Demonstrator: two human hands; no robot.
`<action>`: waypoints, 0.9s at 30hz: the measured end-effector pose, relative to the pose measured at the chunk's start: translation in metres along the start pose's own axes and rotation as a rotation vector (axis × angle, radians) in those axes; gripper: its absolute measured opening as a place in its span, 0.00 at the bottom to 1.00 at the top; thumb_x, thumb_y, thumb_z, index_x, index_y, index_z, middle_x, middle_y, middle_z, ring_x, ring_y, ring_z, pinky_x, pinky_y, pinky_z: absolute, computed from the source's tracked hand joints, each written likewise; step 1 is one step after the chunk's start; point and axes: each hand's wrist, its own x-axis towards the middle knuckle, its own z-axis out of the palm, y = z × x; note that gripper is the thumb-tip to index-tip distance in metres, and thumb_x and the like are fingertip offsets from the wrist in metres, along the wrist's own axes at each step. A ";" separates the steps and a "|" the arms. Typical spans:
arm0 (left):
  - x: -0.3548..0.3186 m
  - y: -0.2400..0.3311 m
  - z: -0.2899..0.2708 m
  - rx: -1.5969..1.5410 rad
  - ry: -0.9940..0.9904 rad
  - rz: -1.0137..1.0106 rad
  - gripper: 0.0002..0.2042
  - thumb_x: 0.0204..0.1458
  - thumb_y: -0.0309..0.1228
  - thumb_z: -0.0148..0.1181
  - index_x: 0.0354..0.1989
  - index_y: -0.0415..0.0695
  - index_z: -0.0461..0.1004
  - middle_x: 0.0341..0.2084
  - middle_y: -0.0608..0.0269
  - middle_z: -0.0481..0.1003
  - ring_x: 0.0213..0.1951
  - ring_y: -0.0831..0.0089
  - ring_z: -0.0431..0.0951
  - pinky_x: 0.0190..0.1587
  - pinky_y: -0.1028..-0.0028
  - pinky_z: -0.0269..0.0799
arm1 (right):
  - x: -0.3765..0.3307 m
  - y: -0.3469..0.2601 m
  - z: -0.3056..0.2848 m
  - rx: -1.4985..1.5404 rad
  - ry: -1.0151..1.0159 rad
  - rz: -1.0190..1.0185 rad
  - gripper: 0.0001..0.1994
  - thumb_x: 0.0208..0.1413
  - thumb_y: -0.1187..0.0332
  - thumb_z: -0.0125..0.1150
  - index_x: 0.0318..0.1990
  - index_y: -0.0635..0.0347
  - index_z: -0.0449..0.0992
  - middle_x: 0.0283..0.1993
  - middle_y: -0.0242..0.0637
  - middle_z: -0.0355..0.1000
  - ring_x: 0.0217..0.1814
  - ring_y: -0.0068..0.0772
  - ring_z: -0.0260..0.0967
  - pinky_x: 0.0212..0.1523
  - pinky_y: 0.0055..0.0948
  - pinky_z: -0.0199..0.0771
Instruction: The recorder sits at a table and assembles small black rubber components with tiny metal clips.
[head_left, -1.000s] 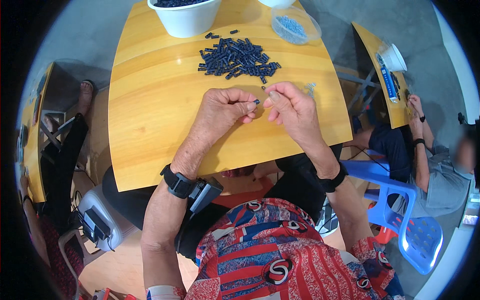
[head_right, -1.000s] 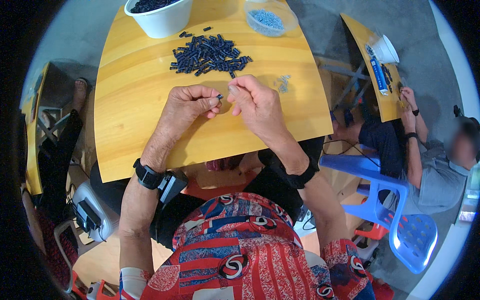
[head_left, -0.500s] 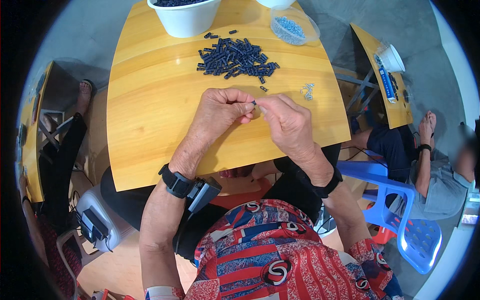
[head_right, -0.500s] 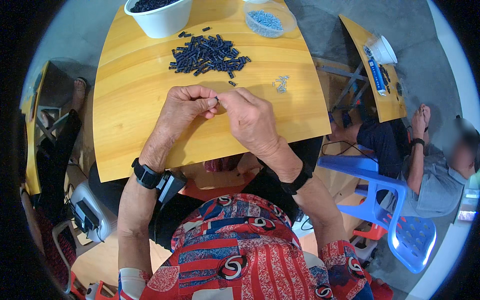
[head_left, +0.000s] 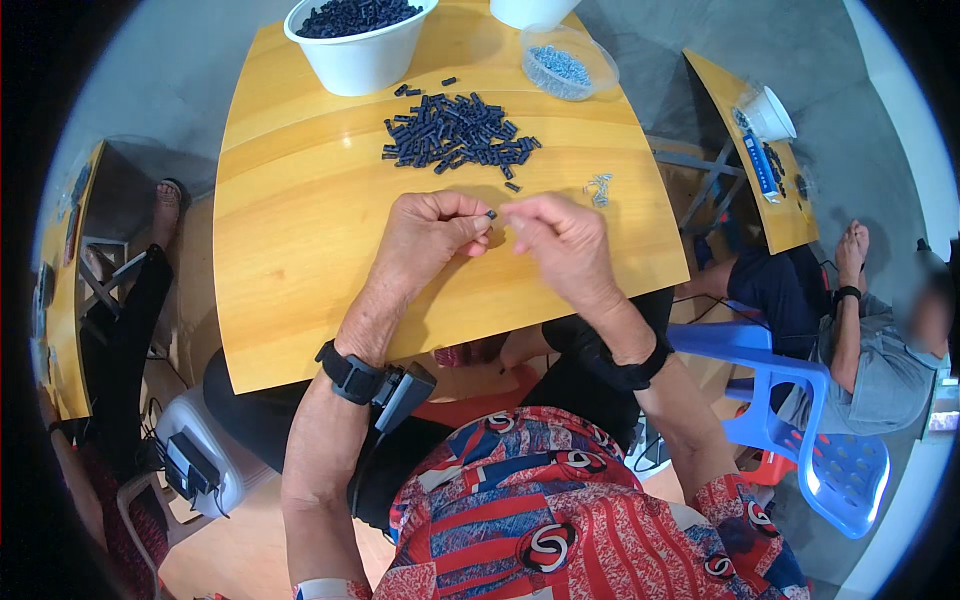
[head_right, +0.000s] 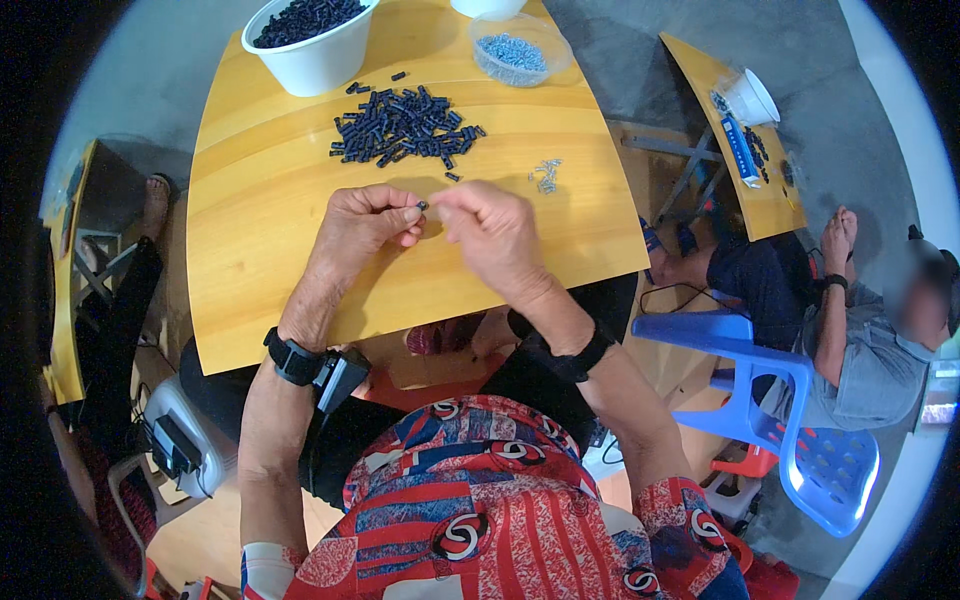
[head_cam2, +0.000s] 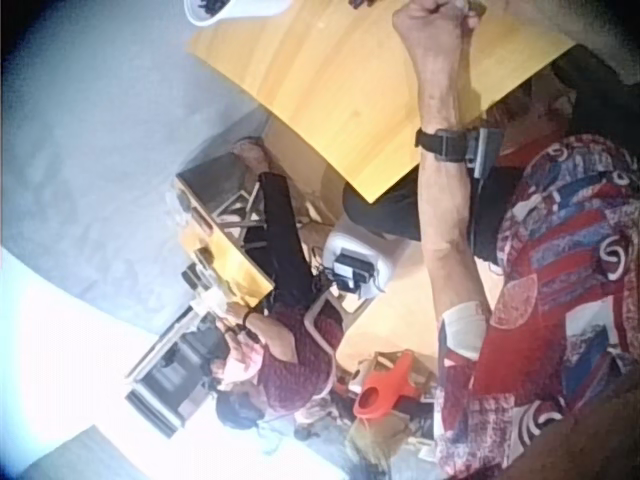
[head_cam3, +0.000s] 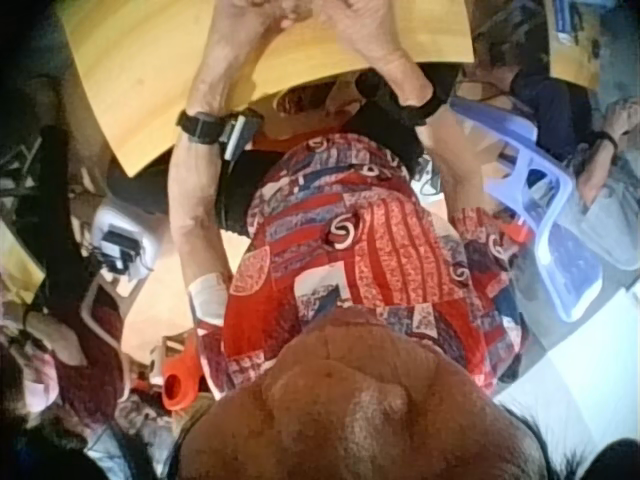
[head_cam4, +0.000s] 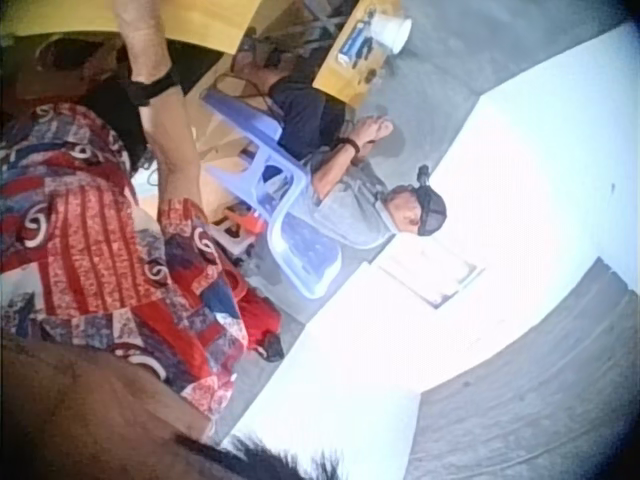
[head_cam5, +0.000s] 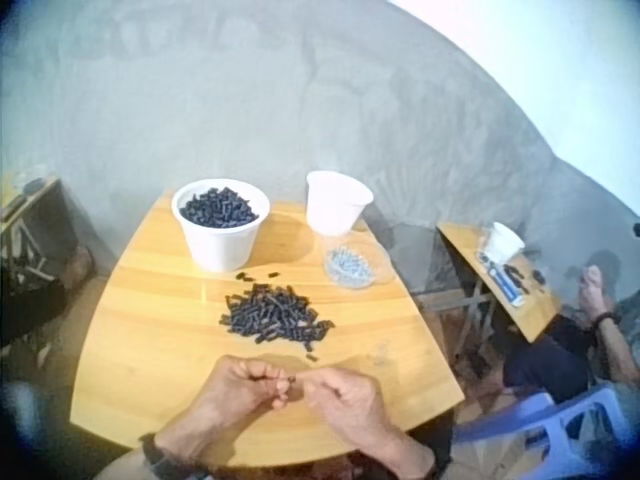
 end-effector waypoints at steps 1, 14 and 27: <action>0.000 -0.002 -0.002 0.010 -0.018 0.018 0.03 0.52 0.19 0.59 0.32 0.32 0.77 0.23 0.61 0.77 0.24 0.79 0.75 0.28 0.81 0.73 | 0.003 0.000 -0.005 0.000 -0.003 -0.001 0.04 0.52 0.76 0.59 0.35 0.65 0.76 0.29 0.42 0.73 0.28 0.34 0.74 0.27 0.26 0.72; 0.002 -0.001 0.000 0.005 0.024 0.031 0.04 0.54 0.21 0.59 0.34 0.32 0.76 0.23 0.62 0.76 0.24 0.79 0.74 0.29 0.81 0.72 | 0.036 0.028 -0.007 -0.570 0.111 -0.238 0.04 0.46 0.73 0.63 0.31 0.59 0.76 0.30 0.41 0.73 0.33 0.43 0.73 0.33 0.35 0.72; 0.005 -0.006 -0.003 0.060 -0.028 0.069 0.05 0.54 0.24 0.59 0.36 0.34 0.77 0.25 0.64 0.77 0.25 0.80 0.75 0.30 0.82 0.74 | 0.007 -0.006 -0.014 0.060 -0.013 0.081 0.06 0.54 0.77 0.57 0.37 0.70 0.72 0.30 0.37 0.74 0.24 0.21 0.70 0.26 0.21 0.70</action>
